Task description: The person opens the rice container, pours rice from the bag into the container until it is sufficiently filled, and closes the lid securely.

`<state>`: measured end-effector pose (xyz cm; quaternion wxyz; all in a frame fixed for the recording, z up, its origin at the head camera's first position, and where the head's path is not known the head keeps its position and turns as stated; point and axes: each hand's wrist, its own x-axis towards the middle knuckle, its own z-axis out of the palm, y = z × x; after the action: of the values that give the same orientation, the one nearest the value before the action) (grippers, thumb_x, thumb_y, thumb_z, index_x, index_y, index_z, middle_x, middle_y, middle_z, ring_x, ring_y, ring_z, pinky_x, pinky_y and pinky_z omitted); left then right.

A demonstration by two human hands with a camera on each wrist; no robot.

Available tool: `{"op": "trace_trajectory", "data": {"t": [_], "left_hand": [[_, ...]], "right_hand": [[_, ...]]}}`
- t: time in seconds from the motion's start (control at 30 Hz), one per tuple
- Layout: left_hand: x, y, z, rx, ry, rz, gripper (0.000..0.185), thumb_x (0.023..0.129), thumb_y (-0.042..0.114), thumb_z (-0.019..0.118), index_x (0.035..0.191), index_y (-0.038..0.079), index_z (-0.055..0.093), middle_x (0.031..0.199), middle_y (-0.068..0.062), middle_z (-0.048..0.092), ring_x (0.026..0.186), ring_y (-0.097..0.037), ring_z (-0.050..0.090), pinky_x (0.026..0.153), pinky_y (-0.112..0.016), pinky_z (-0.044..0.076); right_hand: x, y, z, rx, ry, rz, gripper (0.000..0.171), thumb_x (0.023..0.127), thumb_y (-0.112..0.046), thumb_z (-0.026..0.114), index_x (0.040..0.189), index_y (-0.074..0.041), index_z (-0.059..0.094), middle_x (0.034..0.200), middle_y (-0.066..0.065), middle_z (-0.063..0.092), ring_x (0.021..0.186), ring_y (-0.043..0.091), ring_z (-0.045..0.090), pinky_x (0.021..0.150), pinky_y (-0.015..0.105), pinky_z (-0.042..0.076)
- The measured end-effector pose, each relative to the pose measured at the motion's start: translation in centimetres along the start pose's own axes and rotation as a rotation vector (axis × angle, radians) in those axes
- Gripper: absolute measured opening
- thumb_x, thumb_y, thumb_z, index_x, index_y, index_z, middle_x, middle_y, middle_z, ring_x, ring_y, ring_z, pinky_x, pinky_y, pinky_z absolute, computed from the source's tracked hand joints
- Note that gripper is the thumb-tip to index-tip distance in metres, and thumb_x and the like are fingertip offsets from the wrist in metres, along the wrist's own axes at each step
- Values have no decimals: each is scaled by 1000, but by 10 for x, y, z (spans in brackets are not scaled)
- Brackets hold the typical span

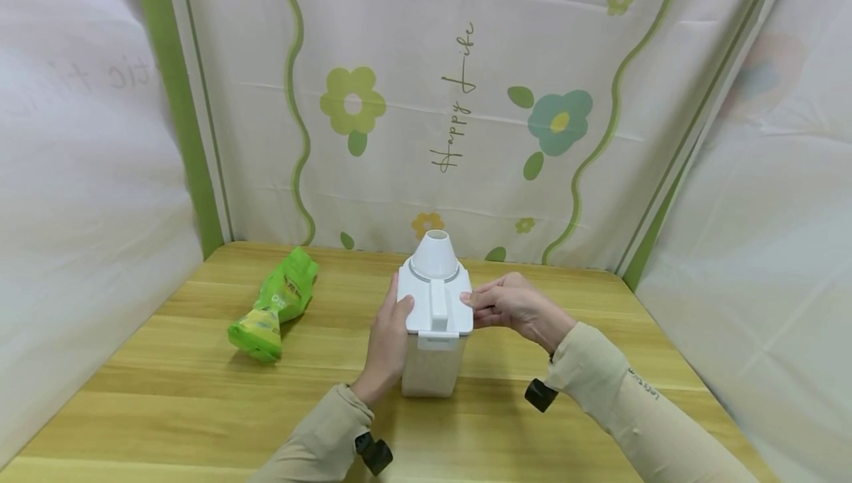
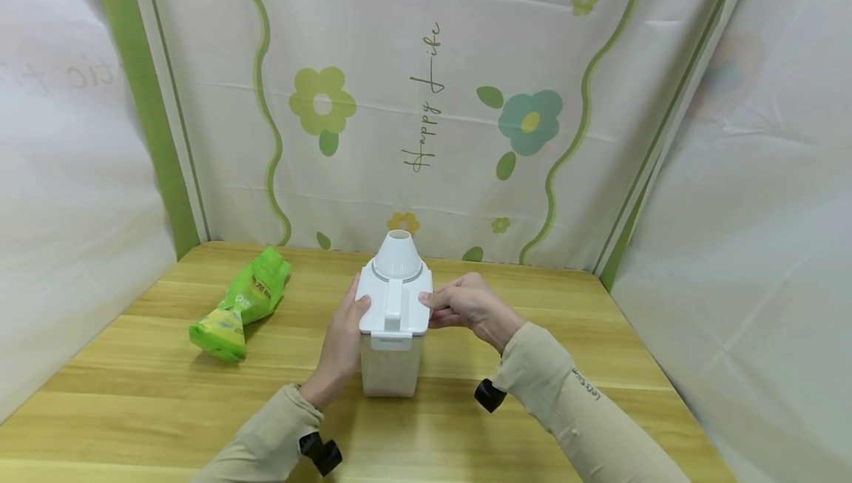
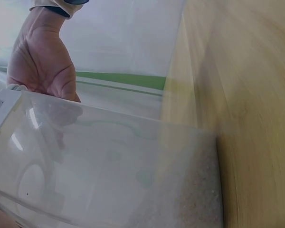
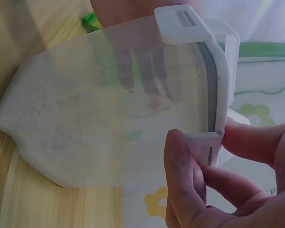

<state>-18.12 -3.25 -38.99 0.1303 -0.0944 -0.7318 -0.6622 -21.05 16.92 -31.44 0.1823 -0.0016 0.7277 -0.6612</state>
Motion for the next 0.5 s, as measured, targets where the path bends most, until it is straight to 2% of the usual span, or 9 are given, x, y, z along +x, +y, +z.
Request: {"op": "trace_trajectory", "data": {"t": [0.5], "left_hand": [[0, 0, -1, -10, -9, 0, 57, 106, 25, 35, 157, 6, 18, 159, -6, 21, 144, -22, 20, 116, -45, 17]], "right_hand": [[-2, 2, 2, -7, 16, -9, 27, 89, -4, 73, 108, 15, 67, 92, 22, 71, 78, 27, 71, 77, 41, 58]]}}
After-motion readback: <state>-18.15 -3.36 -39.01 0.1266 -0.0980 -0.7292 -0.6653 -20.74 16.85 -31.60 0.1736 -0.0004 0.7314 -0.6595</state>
